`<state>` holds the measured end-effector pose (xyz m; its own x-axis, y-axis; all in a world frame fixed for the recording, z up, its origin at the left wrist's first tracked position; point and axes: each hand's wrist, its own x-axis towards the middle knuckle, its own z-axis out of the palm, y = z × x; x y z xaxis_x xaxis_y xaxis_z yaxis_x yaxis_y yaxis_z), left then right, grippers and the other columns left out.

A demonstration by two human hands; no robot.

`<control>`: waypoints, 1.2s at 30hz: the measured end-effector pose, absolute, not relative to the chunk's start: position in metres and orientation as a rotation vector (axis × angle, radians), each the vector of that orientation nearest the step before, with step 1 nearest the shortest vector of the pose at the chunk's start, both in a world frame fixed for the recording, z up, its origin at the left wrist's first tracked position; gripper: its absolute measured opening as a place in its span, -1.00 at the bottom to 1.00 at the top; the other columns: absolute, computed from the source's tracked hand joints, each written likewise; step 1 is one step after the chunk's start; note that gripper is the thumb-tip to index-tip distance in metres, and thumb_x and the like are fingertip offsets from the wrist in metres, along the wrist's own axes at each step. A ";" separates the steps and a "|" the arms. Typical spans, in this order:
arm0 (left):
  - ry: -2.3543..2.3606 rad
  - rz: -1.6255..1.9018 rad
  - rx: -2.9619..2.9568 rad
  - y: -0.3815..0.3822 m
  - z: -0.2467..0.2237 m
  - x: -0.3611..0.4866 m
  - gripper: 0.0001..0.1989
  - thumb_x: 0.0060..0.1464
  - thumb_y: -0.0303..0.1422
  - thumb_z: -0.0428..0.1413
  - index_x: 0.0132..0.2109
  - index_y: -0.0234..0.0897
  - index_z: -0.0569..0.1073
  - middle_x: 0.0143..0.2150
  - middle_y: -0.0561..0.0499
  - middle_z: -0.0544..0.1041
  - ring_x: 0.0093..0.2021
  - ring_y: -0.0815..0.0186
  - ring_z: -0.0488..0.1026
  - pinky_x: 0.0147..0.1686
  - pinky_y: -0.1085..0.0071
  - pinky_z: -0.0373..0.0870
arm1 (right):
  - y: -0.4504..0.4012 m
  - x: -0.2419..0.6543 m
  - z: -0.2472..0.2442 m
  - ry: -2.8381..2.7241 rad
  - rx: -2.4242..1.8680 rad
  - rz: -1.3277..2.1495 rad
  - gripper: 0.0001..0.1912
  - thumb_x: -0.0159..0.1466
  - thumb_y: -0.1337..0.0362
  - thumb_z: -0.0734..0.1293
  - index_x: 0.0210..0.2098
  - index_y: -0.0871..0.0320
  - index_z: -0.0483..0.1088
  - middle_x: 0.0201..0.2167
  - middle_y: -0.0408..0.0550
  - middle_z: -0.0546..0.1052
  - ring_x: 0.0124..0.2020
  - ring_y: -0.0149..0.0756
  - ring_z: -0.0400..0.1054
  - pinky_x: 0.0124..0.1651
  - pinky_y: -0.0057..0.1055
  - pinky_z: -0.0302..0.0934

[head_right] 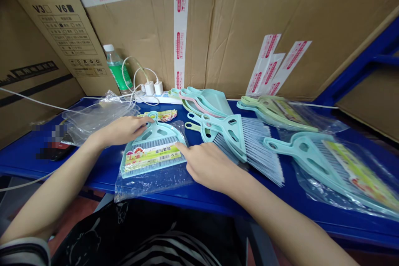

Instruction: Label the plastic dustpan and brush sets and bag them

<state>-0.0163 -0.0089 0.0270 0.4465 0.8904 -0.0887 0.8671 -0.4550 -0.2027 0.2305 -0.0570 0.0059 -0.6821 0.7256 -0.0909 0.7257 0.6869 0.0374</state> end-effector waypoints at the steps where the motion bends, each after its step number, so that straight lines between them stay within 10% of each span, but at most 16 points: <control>1: -1.558 0.269 -2.560 -0.009 0.027 -0.016 -0.57 0.23 -0.42 -0.19 0.17 -0.28 0.33 -0.05 -0.16 0.60 -0.17 0.17 0.57 -0.22 0.31 0.44 | -0.057 0.230 0.006 2.790 1.206 -0.003 -0.49 0.27 0.45 0.15 0.22 0.22 0.24 -0.42 -0.03 0.59 -0.41 -0.19 0.47 -0.48 -0.34 -0.20; 36: -1.583 0.309 -2.557 -0.009 0.024 -0.014 -0.61 0.27 -0.42 -0.20 0.18 -0.34 0.28 -0.04 -0.19 0.58 -0.13 0.13 0.56 -0.19 0.28 0.43 | -0.058 0.231 0.006 2.798 1.202 0.008 -0.50 0.28 0.44 0.16 0.21 0.22 0.25 -0.44 -0.04 0.59 -0.43 -0.21 0.46 -0.48 -0.34 -0.19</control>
<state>-0.0144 -0.0089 0.0236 0.4324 0.8949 -0.1102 0.8707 -0.4462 -0.2068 0.2313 -0.0584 0.0061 -0.6847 0.7238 -0.0862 0.7233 0.6893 0.0425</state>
